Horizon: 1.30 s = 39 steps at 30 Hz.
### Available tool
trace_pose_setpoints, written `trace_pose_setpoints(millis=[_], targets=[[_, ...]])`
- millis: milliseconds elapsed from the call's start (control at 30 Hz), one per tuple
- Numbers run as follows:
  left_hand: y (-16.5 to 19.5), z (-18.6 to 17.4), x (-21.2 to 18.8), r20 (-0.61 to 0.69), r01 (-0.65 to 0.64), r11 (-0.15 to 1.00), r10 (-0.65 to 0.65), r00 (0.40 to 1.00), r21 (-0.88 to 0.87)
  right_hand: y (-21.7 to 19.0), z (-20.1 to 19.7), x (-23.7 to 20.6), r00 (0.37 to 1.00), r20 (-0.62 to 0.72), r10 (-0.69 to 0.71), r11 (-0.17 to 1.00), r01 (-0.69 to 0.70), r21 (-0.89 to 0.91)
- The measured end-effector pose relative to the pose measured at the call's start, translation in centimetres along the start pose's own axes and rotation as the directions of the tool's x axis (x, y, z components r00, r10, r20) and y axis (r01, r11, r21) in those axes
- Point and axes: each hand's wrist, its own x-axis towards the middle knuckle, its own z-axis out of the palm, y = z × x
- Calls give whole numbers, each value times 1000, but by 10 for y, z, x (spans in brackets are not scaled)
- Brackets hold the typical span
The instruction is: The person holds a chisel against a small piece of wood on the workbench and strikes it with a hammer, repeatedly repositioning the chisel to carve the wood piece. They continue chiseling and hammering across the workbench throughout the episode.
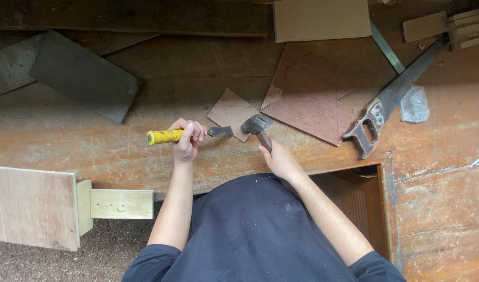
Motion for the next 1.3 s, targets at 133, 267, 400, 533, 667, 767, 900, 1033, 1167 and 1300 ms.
trace_pose_setpoints(millis=[133,267,400,533,667,767,900,1033,1167,1300], targets=[[4,1,12,-250,-72,995,53,967,-66,1,1,-1,1000,-20,-23,1000,23,3],[28,0,28,-420,-185,980,137,897,-76,0,1,-1,1000,-26,-15,1000,15,1],[38,26,33,-287,-103,992,78,955,-74,0,1,-1,999,-36,-27,1000,27,3],[28,59,21,-186,71,988,-45,981,134,1,3,1,999,-41,-28,1000,28,0],[22,65,13,-94,41,866,7,996,499,2,4,2,997,-57,-45,999,43,-21],[19,55,16,96,-204,756,186,978,622,1,3,2,998,-47,-38,999,37,-21],[7,44,26,219,-143,968,97,971,207,-2,1,2,1000,14,9,1000,-9,-2],[1,34,23,195,18,962,-73,978,273,-3,2,2,1000,0,-7,1000,7,-11],[2,28,11,236,-159,879,55,970,450,-2,3,1,1000,-3,-15,1000,15,-6],[6,28,-4,139,-160,963,132,981,215,1,4,0,1000,-6,-22,1000,22,-14]])
